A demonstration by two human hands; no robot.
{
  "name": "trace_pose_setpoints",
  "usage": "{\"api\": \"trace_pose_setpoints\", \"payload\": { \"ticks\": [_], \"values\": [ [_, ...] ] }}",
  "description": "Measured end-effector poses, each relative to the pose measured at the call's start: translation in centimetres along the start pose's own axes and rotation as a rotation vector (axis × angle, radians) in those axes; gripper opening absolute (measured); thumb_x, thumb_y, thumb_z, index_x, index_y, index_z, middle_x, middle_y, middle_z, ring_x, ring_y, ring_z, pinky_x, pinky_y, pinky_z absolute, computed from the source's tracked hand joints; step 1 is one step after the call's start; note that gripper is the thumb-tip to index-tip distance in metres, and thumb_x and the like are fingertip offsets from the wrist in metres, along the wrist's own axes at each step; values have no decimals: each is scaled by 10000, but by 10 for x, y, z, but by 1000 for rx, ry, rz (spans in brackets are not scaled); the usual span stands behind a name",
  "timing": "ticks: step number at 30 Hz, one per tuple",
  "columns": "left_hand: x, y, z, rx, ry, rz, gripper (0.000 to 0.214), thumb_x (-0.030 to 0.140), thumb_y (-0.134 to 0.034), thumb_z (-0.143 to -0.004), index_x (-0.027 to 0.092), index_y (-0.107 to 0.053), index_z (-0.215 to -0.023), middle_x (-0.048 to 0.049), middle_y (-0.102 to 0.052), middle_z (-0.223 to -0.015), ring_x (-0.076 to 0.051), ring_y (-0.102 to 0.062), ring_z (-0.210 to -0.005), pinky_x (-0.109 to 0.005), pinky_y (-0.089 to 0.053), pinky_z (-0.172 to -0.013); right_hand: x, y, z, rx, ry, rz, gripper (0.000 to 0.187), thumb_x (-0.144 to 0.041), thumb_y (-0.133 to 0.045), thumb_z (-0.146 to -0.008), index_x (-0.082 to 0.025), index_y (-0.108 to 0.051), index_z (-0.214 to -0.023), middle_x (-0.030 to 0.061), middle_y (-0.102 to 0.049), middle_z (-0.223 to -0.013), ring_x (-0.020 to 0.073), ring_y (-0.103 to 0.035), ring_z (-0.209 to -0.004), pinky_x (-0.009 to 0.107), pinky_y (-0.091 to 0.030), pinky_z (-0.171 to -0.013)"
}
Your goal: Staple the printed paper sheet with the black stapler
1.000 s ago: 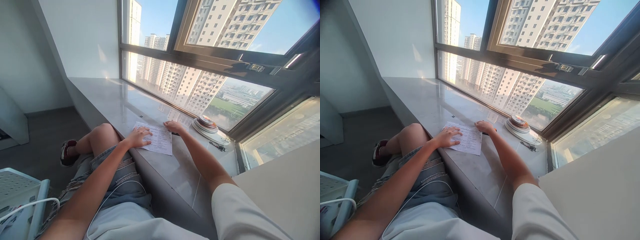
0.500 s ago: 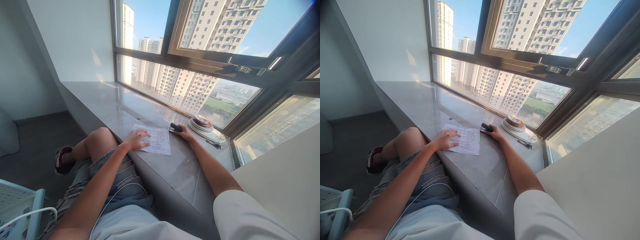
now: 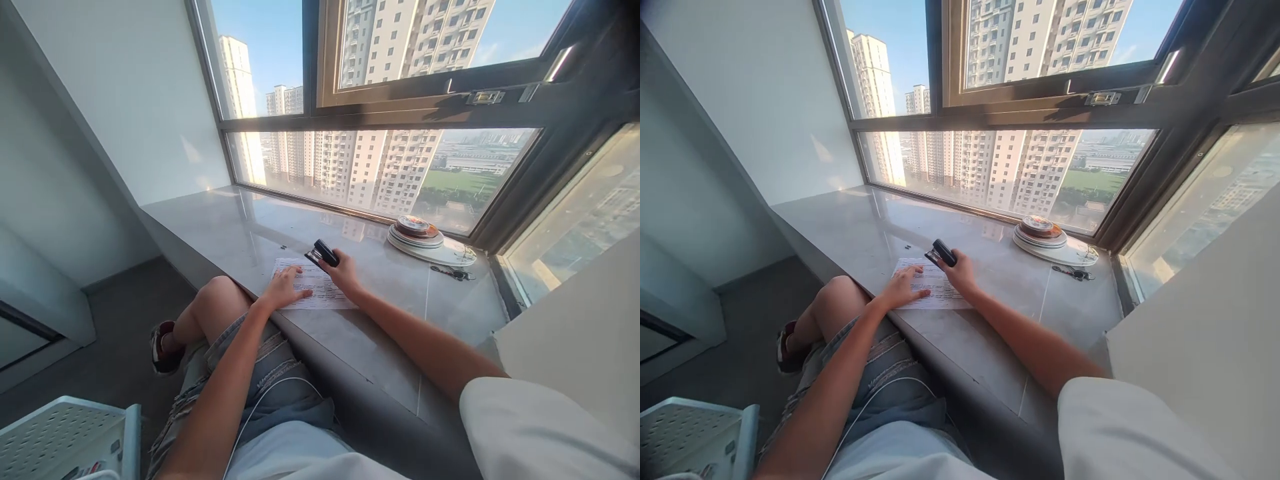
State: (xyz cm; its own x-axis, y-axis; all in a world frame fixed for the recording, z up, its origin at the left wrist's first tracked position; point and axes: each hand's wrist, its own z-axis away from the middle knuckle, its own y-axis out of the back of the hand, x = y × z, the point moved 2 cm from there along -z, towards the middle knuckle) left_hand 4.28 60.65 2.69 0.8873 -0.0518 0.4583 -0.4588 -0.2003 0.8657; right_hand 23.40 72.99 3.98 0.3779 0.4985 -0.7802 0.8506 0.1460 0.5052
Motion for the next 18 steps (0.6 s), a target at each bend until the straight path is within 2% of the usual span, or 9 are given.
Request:
{"api": "trace_pose_setpoints", "payload": {
  "ticks": [4, 8, 11, 13, 16, 18],
  "values": [
    [-17, 2, -4, 157, 109, 136, 511, 346, -673, -913, 214, -618, -1403, -130, -658, -1509, -304, -606, -1433, -478, -471, -1239, -7, -9, 10, -106, 197, 93, 202, -382, -736, -867, -233, -599, -855, 26, -703, -897, 217, -625, -861, 303, -430, -766],
    [-32, 9, -13, 298, 290, 192, 481, 198, -514, -889, 224, -691, -1336, -114, -742, -1402, -310, -661, -1371, -510, -528, -1177, -7, -12, 12, -255, 332, 161, 185, -386, -741, -882, -246, -623, -904, 51, -734, -992, 237, -647, -955, 308, -443, -833],
    [-29, 10, -17, 339, 374, 179, 492, 190, -477, -892, 207, -719, -1321, -139, -749, -1384, -348, -655, -1378, -548, -517, -1172, -7, -16, 13, -336, 334, 180, 218, -417, -747, -885, -243, -617, -907, 52, -740, -994, 231, -650, -930, 301, -435, -830],
    [-21, 7, -18, 369, 381, 215, 522, 190, -433, -916, 186, -700, -1364, -145, -718, -1442, -327, -634, -1410, -526, -501, -1192, -7, -18, 12, -357, 317, 179, 228, -427, -748, -882, -242, -623, -927, 51, -744, -995, 228, -650, -926, 296, -432, -824],
    [-12, -2, -16, 397, 372, 376, 531, 237, -367, -968, 169, -678, -1393, -137, -714, -1451, -267, -653, -1388, -460, -518, -1186, -6, -17, 11, -364, 277, 118, 273, -487, -740, -888, -249, -657, -993, 39, -755, -1003, 222, -659, -933, 288, -444, -834],
    [-11, -6, -15, 405, 377, 496, 516, 279, -361, -984, 173, -694, -1364, -127, -728, -1429, -253, -663, -1374, -439, -531, -1174, -5, -14, 8, -366, 237, 22, 330, -569, -637, -955, -250, -682, -1024, 31, -760, -1019, 217, -667, -947, 287, -459, -850]
  ]
}}
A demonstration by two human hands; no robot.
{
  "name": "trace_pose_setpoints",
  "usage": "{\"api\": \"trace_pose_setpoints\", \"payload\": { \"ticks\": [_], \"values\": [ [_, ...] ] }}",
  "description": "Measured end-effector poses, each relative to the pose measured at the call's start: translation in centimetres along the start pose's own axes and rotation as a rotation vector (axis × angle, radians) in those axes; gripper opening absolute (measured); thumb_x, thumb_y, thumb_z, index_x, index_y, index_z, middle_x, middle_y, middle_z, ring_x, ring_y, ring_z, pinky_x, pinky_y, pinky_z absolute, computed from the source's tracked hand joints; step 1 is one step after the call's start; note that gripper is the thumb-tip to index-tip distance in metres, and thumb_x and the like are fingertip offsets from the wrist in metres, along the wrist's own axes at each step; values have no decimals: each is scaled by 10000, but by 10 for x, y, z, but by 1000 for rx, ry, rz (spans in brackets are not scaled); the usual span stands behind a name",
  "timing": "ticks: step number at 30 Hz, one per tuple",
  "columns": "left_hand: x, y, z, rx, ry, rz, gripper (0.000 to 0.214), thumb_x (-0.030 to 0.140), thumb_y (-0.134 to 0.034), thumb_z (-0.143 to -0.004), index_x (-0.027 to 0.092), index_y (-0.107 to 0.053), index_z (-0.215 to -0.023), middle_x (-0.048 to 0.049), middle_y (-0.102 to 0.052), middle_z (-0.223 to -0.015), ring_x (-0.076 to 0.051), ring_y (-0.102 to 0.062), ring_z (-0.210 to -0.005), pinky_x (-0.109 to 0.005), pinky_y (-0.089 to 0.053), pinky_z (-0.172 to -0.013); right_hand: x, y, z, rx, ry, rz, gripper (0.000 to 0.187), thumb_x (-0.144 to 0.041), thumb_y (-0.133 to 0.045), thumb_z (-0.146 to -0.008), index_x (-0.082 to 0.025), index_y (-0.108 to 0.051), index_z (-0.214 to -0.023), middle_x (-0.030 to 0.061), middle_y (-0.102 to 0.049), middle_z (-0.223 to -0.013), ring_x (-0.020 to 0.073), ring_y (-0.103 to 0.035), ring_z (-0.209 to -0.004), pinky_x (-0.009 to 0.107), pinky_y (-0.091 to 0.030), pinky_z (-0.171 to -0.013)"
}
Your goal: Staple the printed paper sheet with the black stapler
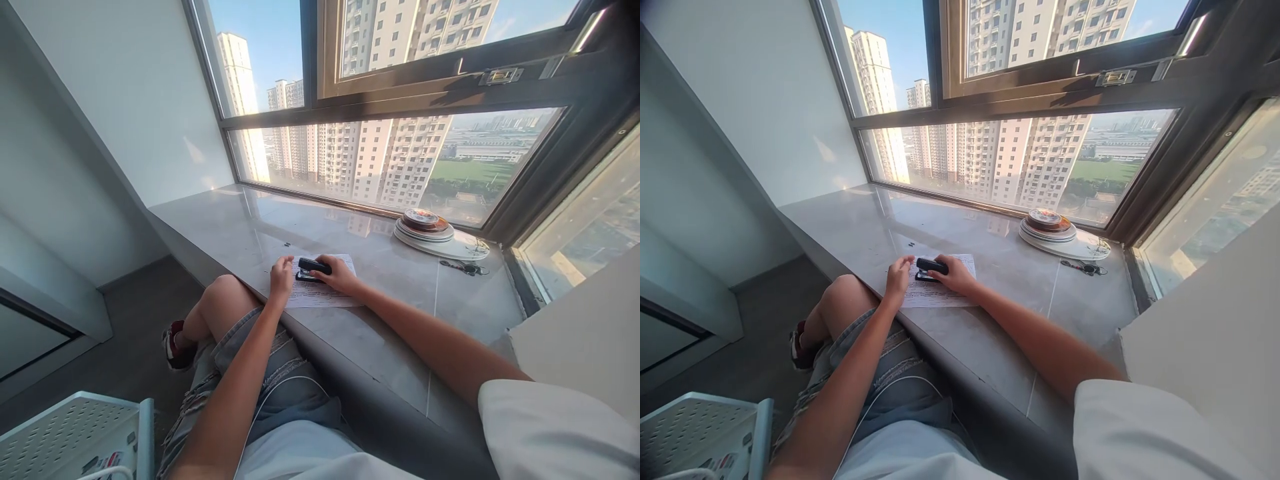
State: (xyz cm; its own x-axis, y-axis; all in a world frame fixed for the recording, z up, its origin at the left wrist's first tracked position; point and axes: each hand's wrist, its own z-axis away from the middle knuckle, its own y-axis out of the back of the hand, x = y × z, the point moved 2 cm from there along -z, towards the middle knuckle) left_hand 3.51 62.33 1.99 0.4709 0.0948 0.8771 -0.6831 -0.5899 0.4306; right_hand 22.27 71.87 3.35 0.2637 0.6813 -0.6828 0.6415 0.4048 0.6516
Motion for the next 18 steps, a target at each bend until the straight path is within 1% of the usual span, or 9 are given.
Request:
{"api": "trace_pose_setpoints", "payload": {
  "ticks": [2, 4, 6, 7, 9, 11, 13, 15, 18],
  "values": [
    [-4, 0, -2, -21, 50, 95, 495, 290, -387, -977, 178, -710, -1335, -118, -731, -1421, -246, -657, -1384, -415, -537, -1166, 6, 4, -3, 15, -60, -138, 432, -590, -439, -1038, -242, -695, -1030, 33, -761, -1048, 211, -670, -971, 283, -476, -845],
    [-7, 1, -7, -51, 98, 155, 481, 282, -416, -965, 168, -711, -1327, -123, -727, -1424, -241, -650, -1394, -391, -537, -1159, 15, 7, -6, -2, -133, -258, 455, -517, -339, -1055, -234, -695, -1064, 35, -760, -1087, 203, -664, -978, 276, -490, -830],
    [-9, 0, -11, -62, 118, 178, 472, 279, -420, -970, 150, -701, -1327, -140, -715, -1440, -238, -650, -1394, -374, -535, -1153, 24, 10, -9, -43, -159, -297, 393, -448, -373, -1025, -230, -690, -1105, 34, -756, -1097, 196, -649, -957, 277, -493, -830],
    [-10, -1, -12, -61, 119, 182, 471, 281, -409, -980, 142, -696, -1326, -149, -709, -1446, -237, -653, -1390, -368, -535, -1147, 27, 11, -10, -56, -147, -273, 361, -419, -396, -1008, -230, -688, -1105, 32, -752, -1078, 194, -638, -937, 282, -489, -837],
    [-11, -4, -11, -47, 115, 187, 467, 303, -384, -1007, 144, -688, -1324, -160, -698, -1457, -243, -653, -1388, -363, -536, -1134, 30, 14, -11, -42, -88, -176, 320, -372, -402, -989, -230, -677, -1070, 35, -737, -1027, 197, -619, -905, 303, -479, -851],
    [-13, -7, -10, 7, 96, 224, 435, 352, -412, -1021, 156, -703, -1279, -169, -705, -1430, -270, -653, -1377, -375, -532, -1121, 30, 18, -10, -14, -20, -86, 294, -336, -393, -970, -227, -655, -1046, 45, -721, -990, 206, -610, -883, 325, -470, -844],
    [-16, -10, -8, 68, 72, 313, 374, 395, -493, -1008, 167, -729, -1187, -174, -725, -1366, -297, -664, -1339, -390, -526, -1108, 29, 20, -9, -20, 36, -50, 290, -319, -379, -958, -222, -636, -1049, 58, -712, -981, 214, -609, -872, 341, -466, -836],
    [-20, -11, -9, 103, 63, 430, 320, 404, -551, -990, 170, -741, -1096, -172, -744, -1289, -304, -687, -1279, -402, -526, -1091, 28, 21, -8, -36, 64, -34, 293, -320, -369, -957, -219, -626, -1056, 67, -707, -984, 218, -609, -872, 350, -466, -835],
    [-26, -11, -11, 105, 63, 537, 298, 395, -552, -997, 173, -744, -1048, -159, -755, -1239, -292, -706, -1231, -414, -519, -1081, 28, 22, -7, -34, 81, -11, 285, -321, -372, -954, -222, -621, -1051, 66, -709, -975, 217, -603, -866, 352, -470, -840]
  ]
}}
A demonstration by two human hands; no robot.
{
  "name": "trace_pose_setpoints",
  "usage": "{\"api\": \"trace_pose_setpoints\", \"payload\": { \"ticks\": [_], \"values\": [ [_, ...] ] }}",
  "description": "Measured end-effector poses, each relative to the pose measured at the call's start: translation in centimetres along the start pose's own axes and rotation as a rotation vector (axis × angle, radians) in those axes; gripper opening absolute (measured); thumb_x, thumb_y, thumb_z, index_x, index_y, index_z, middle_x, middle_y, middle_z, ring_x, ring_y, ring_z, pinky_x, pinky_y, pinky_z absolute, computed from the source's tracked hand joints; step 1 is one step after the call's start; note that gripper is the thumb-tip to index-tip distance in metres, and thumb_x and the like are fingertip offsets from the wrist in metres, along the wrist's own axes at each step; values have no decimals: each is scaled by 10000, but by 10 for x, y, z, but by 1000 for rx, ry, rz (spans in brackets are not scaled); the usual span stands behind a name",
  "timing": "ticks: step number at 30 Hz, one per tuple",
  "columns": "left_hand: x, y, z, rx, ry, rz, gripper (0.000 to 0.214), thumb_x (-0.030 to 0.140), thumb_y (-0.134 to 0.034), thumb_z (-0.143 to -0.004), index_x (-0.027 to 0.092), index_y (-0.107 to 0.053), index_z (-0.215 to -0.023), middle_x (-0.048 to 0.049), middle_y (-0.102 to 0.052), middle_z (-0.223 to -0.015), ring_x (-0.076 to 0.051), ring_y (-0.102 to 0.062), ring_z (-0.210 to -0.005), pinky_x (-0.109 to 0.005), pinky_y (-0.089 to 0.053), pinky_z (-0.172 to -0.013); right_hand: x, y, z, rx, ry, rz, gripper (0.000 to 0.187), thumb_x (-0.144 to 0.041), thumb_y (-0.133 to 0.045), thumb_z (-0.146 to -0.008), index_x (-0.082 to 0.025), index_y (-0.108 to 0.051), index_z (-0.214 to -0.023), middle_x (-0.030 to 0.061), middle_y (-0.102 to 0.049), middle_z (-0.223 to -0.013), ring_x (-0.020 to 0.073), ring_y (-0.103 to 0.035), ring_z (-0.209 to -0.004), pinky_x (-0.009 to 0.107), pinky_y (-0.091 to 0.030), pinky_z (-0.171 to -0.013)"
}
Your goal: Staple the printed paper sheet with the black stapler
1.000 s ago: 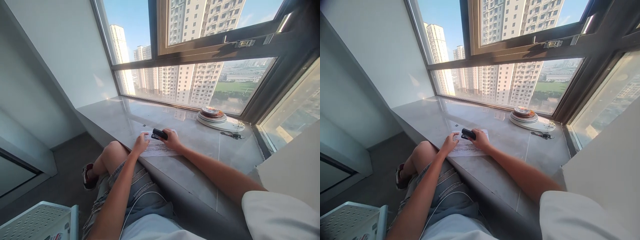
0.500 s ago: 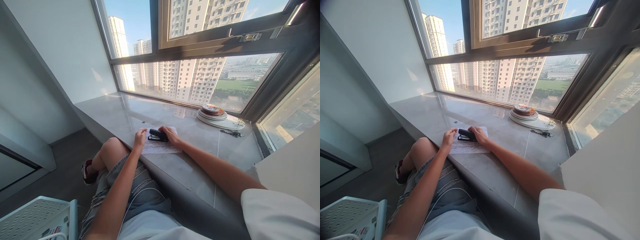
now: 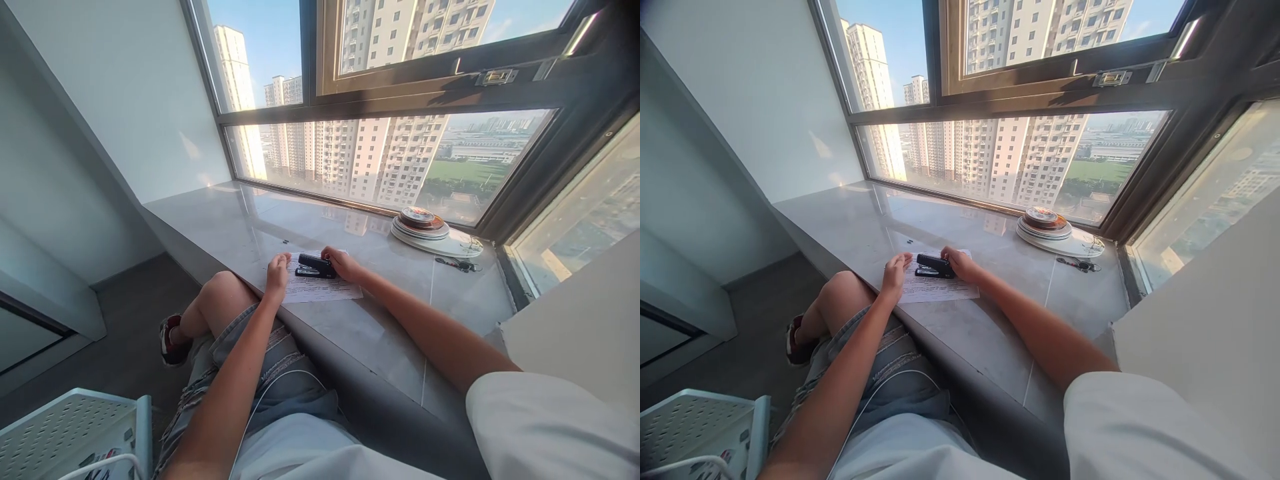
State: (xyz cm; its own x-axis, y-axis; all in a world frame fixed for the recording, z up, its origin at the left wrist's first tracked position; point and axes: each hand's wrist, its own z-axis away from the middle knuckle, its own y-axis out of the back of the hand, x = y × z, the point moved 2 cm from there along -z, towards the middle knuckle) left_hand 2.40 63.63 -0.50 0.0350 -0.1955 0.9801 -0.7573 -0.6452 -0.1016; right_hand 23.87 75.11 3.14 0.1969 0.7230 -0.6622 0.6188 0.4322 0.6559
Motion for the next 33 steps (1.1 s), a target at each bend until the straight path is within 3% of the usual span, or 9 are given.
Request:
{"api": "trace_pose_setpoints", "payload": {
  "ticks": [4, 8, 11, 13, 16, 21, 25, 29, 33],
  "values": [
    [-1, 3, -2, 7, -14, 39, 297, 411, -574, -984, 176, -753, -1011, -147, -766, -1205, -288, -720, -1193, -420, -508, -1070, -2, 1, 1, 37, -14, -1, 288, -336, -385, -961, -221, -634, -1053, 60, -727, -965, 208, -601, -838, 345, -482, -833],
    [2, 2, 1, 26, -5, 101, 282, 420, -619, -957, 173, -754, -970, -141, -774, -1152, -274, -733, -1141, -414, -519, -1049, -11, 2, 2, 36, -15, -58, 409, -457, -375, -1033, -206, -685, -1120, 86, -758, -1102, 213, -641, -902, 341, -500, -840],
    [7, 0, 3, 40, 20, 146, 266, 402, -625, -958, 166, -747, -953, -140, -775, -1113, -264, -740, -1104, -413, -526, -1040, -20, -2, 4, -35, 76, 51, 422, -541, -611, -959, -199, -725, -1180, 86, -771, -1111, 232, -665, -967, 328, -496, -859],
    [11, -1, 4, 57, 49, 182, 238, 371, -620, -970, 165, -739, -961, -138, -775, -1118, -252, -739, -1107, -400, -528, -1042, -21, -7, 6, -52, 90, 137, 395, -471, -731, -894, -196, -743, -1177, 60, -785, -1016, 223, -684, -907, 311, -491, -827],
    [17, -2, 7, 98, 107, 262, 193, 305, -583, -1006, 167, -717, -994, -134, -765, -1143, -218, -744, -1084, -366, -543, -1025, -20, -14, 9, 26, 119, 183, 316, -337, -711, -931, -213, -757, -1218, 46, -815, -1014, 216, -726, -893, 306, -518, -821],
    [24, -1, 11, 92, 171, 337, 164, 233, -541, -1036, 156, -681, -1071, -127, -740, -1069, -198, -774, -936, -356, -587, -936, -30, -20, 14, 220, 475, 453, 404, -129, -512, -1048, -216, -711, -1389, 118, -775, -1371, 272, -669, -1306, 423, -554, -1031],
    [27, -1, 13, 30, 168, 320, 212, 212, -501, -1063, 152, -701, -1099, -116, -745, -1017, -204, -773, -914, -348, -592, -887, -41, -22, 17, 181, 708, 644, 417, -102, -429, -1103, -193, -705, -1403, 119, -749, -1427, 270, -650, -1292, 448, -561, -1029],
    [29, -3, 14, 2, 188, 306, 173, 141, -516, -1054, 135, -690, -1060, -109, -756, -995, -166, -759, -861, -293, -568, -816, -45, -23, 17, 150, 674, 668, 412, -114, -455, -1101, -216, -705, -1411, 114, -743, -1434, 275, -647, -1226, 464, -571, -997],
    [29, -3, 13, -2, 178, 279, 145, 79, -552, -1018, 117, -685, -1061, -97, -751, -945, -129, -712, -753, -284, -567, -766, -43, -23, 15, 253, 448, 487, 424, -66, -557, -1003, -222, -747, -1348, 98, -792, -1325, 277, -652, -1145, 439, -573, -977]
  ]
}}
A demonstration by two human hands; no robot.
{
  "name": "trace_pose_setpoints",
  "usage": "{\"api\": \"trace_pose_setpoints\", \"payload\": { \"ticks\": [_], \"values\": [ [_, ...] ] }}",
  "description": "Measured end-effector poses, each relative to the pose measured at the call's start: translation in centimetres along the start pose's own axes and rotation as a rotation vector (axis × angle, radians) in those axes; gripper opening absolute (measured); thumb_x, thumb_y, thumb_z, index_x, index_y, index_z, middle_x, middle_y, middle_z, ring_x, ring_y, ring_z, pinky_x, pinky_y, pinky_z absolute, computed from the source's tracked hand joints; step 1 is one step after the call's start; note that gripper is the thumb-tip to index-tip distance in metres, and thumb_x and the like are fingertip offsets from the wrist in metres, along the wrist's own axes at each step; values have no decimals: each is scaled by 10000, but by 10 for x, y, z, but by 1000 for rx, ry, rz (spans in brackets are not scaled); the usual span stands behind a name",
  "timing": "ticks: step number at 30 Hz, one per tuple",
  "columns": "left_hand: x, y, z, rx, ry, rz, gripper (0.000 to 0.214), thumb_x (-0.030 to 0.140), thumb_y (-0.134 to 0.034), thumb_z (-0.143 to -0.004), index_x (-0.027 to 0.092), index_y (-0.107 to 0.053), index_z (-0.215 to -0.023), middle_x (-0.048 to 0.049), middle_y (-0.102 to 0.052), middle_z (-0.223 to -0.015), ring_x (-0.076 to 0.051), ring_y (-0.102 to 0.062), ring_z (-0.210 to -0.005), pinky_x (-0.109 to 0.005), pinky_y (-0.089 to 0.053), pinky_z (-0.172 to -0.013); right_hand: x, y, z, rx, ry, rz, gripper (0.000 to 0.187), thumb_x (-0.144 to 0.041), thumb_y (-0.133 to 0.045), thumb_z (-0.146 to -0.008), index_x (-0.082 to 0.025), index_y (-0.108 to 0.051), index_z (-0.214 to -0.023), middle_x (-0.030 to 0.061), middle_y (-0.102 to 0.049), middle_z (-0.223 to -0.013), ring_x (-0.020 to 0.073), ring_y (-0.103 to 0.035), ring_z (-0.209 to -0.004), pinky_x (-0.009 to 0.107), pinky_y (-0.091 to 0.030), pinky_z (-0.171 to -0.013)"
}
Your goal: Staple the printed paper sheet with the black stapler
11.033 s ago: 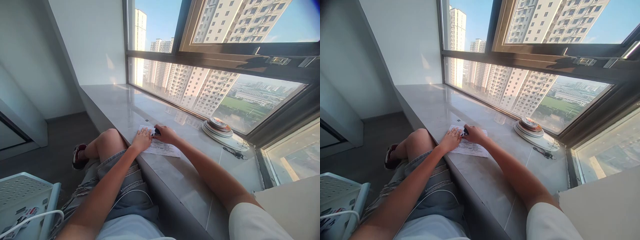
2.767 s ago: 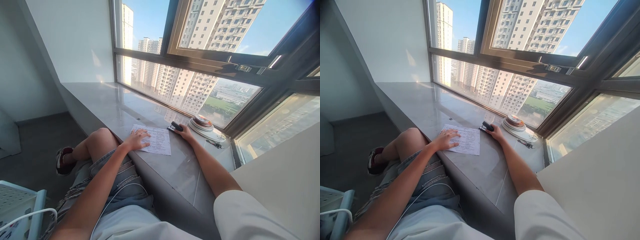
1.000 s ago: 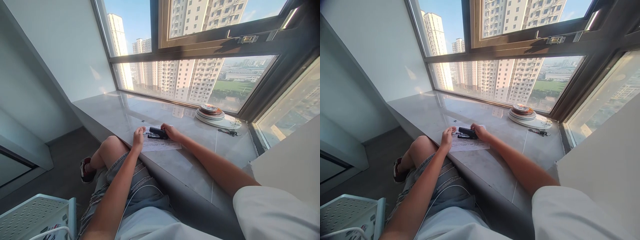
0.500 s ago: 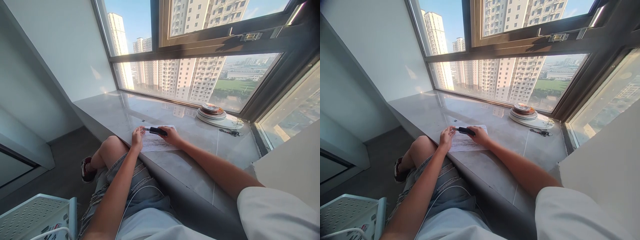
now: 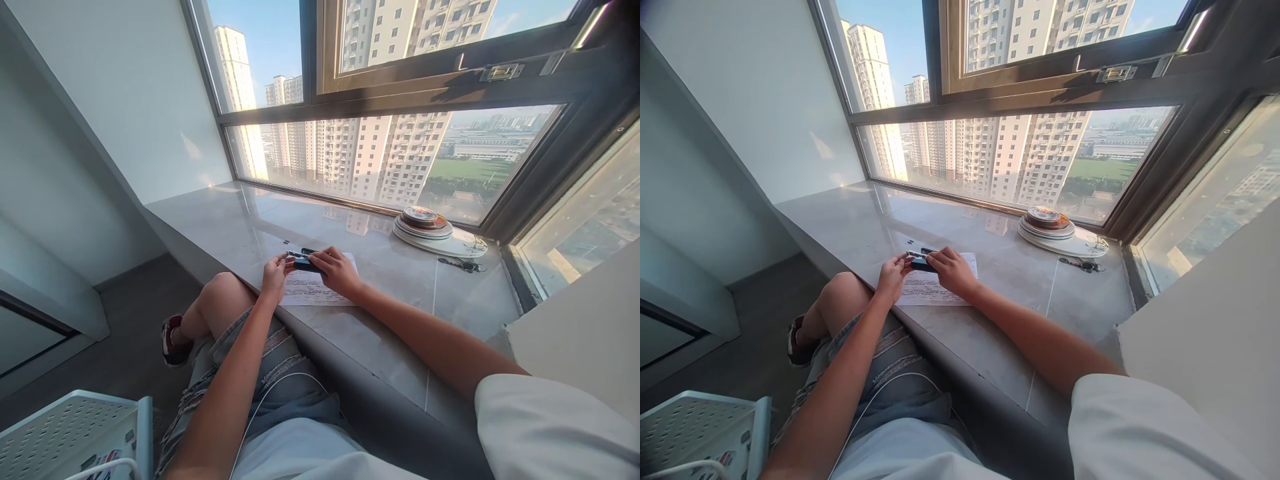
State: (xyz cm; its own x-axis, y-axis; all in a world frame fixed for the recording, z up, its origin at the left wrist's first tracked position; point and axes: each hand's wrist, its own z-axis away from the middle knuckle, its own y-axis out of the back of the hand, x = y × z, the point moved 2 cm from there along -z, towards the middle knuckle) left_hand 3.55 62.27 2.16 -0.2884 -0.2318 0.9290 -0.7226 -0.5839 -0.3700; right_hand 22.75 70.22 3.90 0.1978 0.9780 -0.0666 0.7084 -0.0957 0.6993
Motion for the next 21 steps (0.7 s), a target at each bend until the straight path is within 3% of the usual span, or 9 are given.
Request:
{"api": "trace_pose_setpoints", "payload": {
  "ticks": [3, 6, 9, 12, 14, 16, 19, 21],
  "values": [
    [-1, 2, 0, -15, -37, -36, 84, 144, -618, -1003, 122, -698, -1015, -76, -725, -860, -130, -677, -706, -290, -567, -719, 10, 0, 1, 86, -327, -163, 368, -111, -707, -880, -217, -799, -1220, 69, -832, -1145, 263, -689, -1048, 376, -569, -915],
    [-2, 3, 2, -78, -73, -83, 97, 218, -707, -955, 129, -715, -994, -68, -728, -850, -117, -631, -651, -269, -514, -631, 21, -1, 2, 17, -553, -308, 282, -212, -790, -809, -213, -828, -1088, 10, -820, -940, 218, -716, -871, 308, -532, -800],
    [-2, 3, 4, -138, -98, -97, 238, 303, -795, -880, 131, -730, -1031, -80, -758, -886, -108, -590, -604, -260, -451, -563, 27, -3, 3, -84, -630, -354, 229, -288, -810, -794, -206, -833, -1007, -23, -766, -799, 187, -684, -769, 274, -463, -699],
    [-2, 3, 5, -147, -151, -114, 342, 413, -864, -804, 142, -757, -984, -69, -750, -851, -107, -558, -585, -258, -401, -531, 27, -3, 3, -123, -639, -342, 205, -319, -814, -805, -198, -831, -970, -16, -745, -770, 192, -672, -768, 279, -455, -693],
    [-2, 3, 6, -145, -193, -144, 375, 462, -900, -760, 160, -790, -952, -34, -714, -799, -90, -493, -552, -258, -362, -520, 26, -1, 3, -101, -617, -319, 245, -383, -804, -857, -202, -833, -1020, 16, -775, -842, 229, -694, -859, 312, -510, -763],
    [-1, 3, 7, -173, -199, -194, 385, 486, -926, -730, 174, -826, -933, -11, -673, -759, -81, -432, -540, -263, -328, -519, 23, 3, 1, 5, -514, -257, 363, -484, -774, -927, -220, -817, -1173, 78, -810, -1070, 290, -693, -1072, 398, -552, -930],
    [1, 0, 11, -292, -216, -274, 362, 495, -936, -732, 183, -867, -904, -34, -656, -768, -122, -483, -634, -277, -366, -580, 14, 9, -1, 113, -197, -180, 464, -551, -684, -1022, -261, -739, -1381, 130, -744, -1378, 313, -623, -1293, 500, -494, -1129],
    [4, -3, 15, -386, -288, -349, 314, 492, -923, -760, 193, -875, -845, -48, -619, -758, -158, -506, -714, -287, -391, -630, 6, 7, -2, 62, 15, -174, 387, -509, -628, -1071, -283, -749, -1360, 116, -763, -1358, 289, -657, -1247, 492, -514, -1107]
  ]
}}
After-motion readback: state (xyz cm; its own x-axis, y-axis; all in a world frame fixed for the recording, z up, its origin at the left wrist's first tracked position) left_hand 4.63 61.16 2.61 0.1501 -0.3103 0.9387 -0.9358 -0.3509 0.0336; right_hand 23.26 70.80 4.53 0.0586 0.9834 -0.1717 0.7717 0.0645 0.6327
